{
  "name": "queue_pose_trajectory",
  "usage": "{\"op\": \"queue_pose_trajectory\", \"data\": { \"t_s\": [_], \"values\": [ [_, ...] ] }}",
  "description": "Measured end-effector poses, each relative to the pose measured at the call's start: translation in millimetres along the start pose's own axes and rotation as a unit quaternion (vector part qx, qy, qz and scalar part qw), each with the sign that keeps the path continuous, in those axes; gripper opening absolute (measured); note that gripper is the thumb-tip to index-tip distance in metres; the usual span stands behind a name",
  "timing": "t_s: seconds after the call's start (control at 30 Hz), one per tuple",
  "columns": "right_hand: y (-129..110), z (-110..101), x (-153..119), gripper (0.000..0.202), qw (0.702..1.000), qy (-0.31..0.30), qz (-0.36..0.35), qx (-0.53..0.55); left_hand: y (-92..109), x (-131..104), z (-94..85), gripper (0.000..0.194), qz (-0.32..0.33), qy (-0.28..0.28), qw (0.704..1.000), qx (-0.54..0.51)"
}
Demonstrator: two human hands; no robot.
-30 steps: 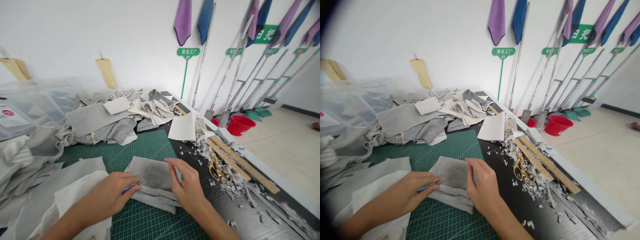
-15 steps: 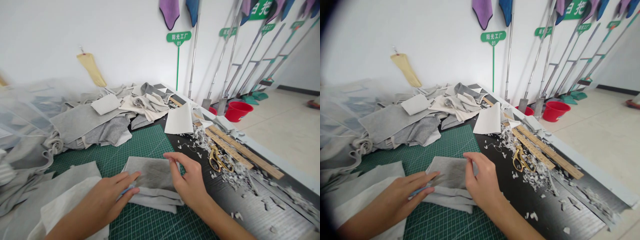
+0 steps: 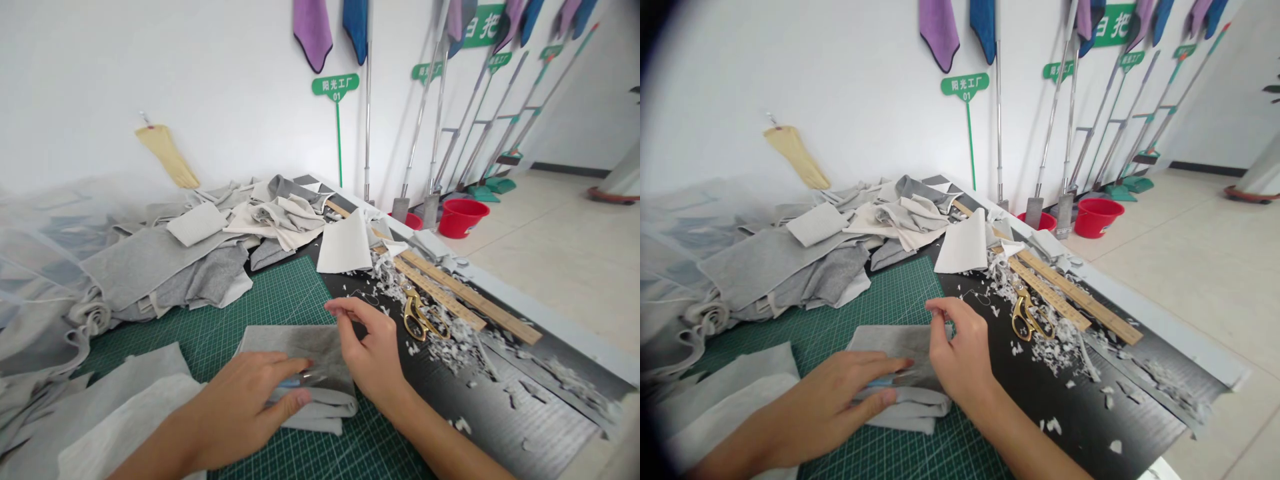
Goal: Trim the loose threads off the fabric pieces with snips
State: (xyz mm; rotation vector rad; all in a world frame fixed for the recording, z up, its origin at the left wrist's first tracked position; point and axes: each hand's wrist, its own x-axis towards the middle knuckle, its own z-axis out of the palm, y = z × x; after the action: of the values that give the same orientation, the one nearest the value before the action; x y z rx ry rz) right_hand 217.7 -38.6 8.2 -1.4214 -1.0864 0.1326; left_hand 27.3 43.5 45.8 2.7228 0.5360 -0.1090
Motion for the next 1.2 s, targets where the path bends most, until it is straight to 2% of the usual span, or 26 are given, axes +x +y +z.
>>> {"op": "queue_pose_trajectory", "data": {
  "t_s": [0.27,0.53,0.7,0.93,1.07,1.2],
  "values": [
    [-0.5,0.2,2.0,0.021,1.0,0.001,0.01,0.021,-15.6,5.8,9.2,0.027,0.001,0.053,0.997,-0.055],
    [-1.4,-1.2,2.8,0.02,0.998,0.027,0.022,0.046,-21.4,3.9,17.0,0.027,0.074,0.046,0.996,-0.013],
    [-2.8,-3.5,3.4,0.018,0.993,0.063,0.035,0.089,-12.8,9.3,13.2,0.027,0.12,0.01,0.992,0.045],
    [-1.8,-8.0,6.8,0.02,0.987,0.105,0.011,0.124,-1.3,32.1,10.8,0.029,0.142,0.002,0.985,0.095],
    [0.4,-6.4,7.1,0.02,0.988,0.095,0.015,0.124,-8.6,40.5,11.4,0.03,0.143,0.057,0.974,0.168],
    [0.4,-5.1,7.3,0.021,0.99,0.085,0.018,0.114,-26.3,29.5,8.8,0.032,0.11,0.127,0.947,0.274]
  ]
}}
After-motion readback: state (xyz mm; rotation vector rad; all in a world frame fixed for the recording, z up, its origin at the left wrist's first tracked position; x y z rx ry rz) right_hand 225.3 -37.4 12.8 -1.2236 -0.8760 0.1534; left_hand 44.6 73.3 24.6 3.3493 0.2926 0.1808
